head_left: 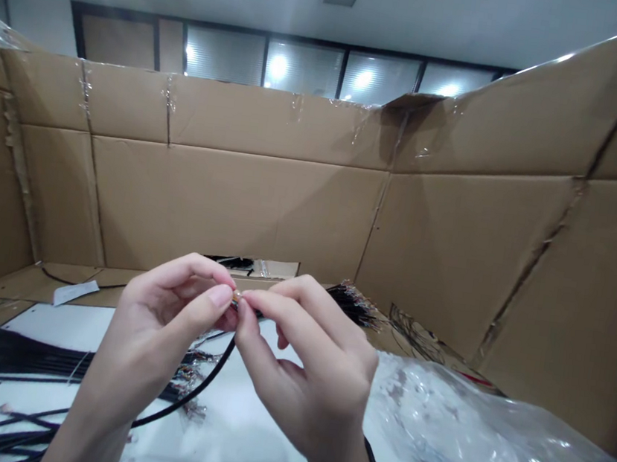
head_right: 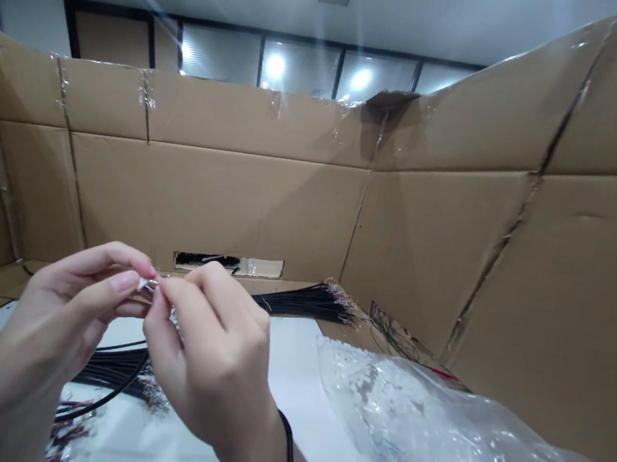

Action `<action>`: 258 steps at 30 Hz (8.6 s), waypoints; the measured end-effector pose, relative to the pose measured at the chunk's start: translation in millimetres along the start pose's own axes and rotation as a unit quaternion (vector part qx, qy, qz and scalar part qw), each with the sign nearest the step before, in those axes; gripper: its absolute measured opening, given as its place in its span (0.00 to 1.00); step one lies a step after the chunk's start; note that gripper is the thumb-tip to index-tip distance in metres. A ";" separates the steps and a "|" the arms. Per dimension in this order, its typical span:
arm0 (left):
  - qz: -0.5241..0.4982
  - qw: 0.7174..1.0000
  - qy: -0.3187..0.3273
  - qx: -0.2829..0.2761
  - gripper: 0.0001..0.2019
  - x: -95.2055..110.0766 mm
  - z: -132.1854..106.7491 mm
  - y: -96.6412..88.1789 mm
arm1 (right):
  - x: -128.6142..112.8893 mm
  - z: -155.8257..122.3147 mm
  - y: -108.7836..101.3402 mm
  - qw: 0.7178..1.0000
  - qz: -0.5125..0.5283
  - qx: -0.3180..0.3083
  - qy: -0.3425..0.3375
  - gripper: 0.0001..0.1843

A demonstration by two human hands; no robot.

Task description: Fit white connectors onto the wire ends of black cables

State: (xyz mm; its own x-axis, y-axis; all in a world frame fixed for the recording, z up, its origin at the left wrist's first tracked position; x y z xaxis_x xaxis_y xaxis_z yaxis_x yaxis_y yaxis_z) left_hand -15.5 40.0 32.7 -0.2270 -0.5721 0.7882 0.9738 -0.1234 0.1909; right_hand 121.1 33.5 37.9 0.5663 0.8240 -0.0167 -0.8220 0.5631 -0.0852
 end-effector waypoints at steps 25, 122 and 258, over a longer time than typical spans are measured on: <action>0.073 0.997 0.012 -0.035 0.05 2.5 -2.0 -4.2 | 20.7 2.1 8.0 0.877 0.315 -0.204 0.300 0.05; -0.051 0.989 -0.106 -0.089 0.05 -10.8 5.8 -3.9 | 19.5 4.9 -15.8 0.911 0.137 -0.302 0.244 0.03; 0.080 0.993 0.041 0.075 0.10 -3.3 -1.0 1.2 | 15.1 -1.7 -2.3 0.903 0.136 -0.292 0.285 0.06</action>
State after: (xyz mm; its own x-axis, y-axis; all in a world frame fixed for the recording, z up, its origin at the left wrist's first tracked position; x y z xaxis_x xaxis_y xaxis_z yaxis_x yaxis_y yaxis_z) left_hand -13.6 41.0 29.8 -0.0609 -0.6393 0.7665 0.9832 0.0941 0.1566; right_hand 131.6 44.6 36.1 0.4250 0.6666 -0.6124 -0.8573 0.0794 -0.5086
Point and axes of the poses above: each hand's wrist, its own z-axis towards the middle knuckle, its own y-axis out of the palm, x = y × z, the point moved 3 cm from there along z, towards the middle knuckle, and after that the axes turned 8 degrees about -z, right-handed, at the moved point
